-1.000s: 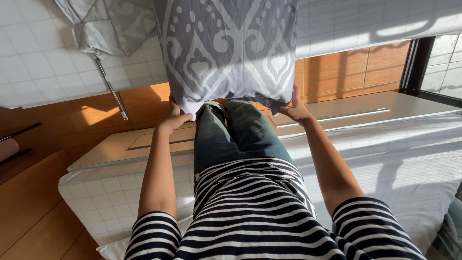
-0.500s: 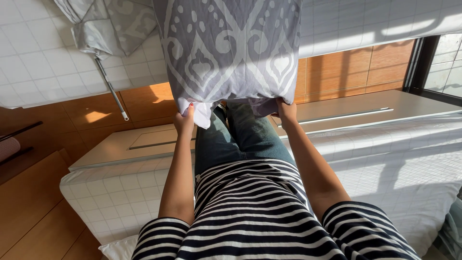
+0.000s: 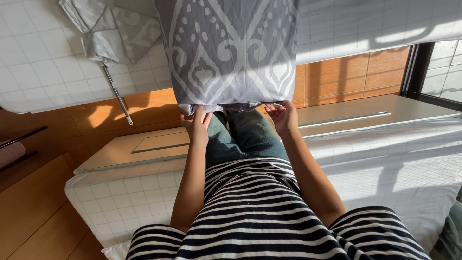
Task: The person puts a pillowcase on a pillow, then uses a feather duster to dust the pillow. They then dust another pillow and put a pillowcase on it.
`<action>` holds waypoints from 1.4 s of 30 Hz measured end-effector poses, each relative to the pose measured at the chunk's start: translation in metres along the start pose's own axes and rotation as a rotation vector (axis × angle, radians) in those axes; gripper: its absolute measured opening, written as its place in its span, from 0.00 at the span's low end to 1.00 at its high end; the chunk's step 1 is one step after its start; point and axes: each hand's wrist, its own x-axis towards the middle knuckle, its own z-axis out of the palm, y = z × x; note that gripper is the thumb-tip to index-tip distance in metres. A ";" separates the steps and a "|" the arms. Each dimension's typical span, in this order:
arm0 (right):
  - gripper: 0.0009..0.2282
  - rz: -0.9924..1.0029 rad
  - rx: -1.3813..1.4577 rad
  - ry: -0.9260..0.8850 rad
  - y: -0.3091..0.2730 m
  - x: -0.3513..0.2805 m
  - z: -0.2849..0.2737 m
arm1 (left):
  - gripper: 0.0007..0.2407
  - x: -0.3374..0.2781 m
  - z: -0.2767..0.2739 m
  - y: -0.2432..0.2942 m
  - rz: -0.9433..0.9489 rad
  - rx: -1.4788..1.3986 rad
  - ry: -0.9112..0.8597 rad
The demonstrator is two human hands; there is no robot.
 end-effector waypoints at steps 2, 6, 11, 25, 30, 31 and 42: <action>0.15 0.031 0.047 -0.058 -0.008 -0.014 0.005 | 0.30 -0.008 0.009 0.015 -0.063 -0.037 -0.046; 0.24 0.036 0.100 -0.210 -0.040 -0.070 0.058 | 0.39 0.002 0.011 0.038 -0.311 -0.133 -0.136; 0.33 -0.063 -0.428 0.116 -0.036 -0.015 0.015 | 0.41 0.042 -0.002 0.057 -0.343 0.370 0.033; 0.36 -0.309 -0.747 -0.301 -0.092 0.017 0.088 | 0.42 0.137 0.025 0.083 0.071 0.691 -0.283; 0.33 -0.245 -0.771 -0.192 -0.109 -0.016 0.134 | 0.50 0.145 0.036 0.095 -0.204 0.704 -0.278; 0.33 -0.251 -0.766 -0.190 -0.119 -0.025 0.143 | 0.50 0.137 0.051 0.104 -0.202 0.706 -0.285; 0.18 -1.322 -1.388 0.210 -0.320 -0.078 0.225 | 0.45 0.002 0.168 0.087 -0.279 0.675 -0.897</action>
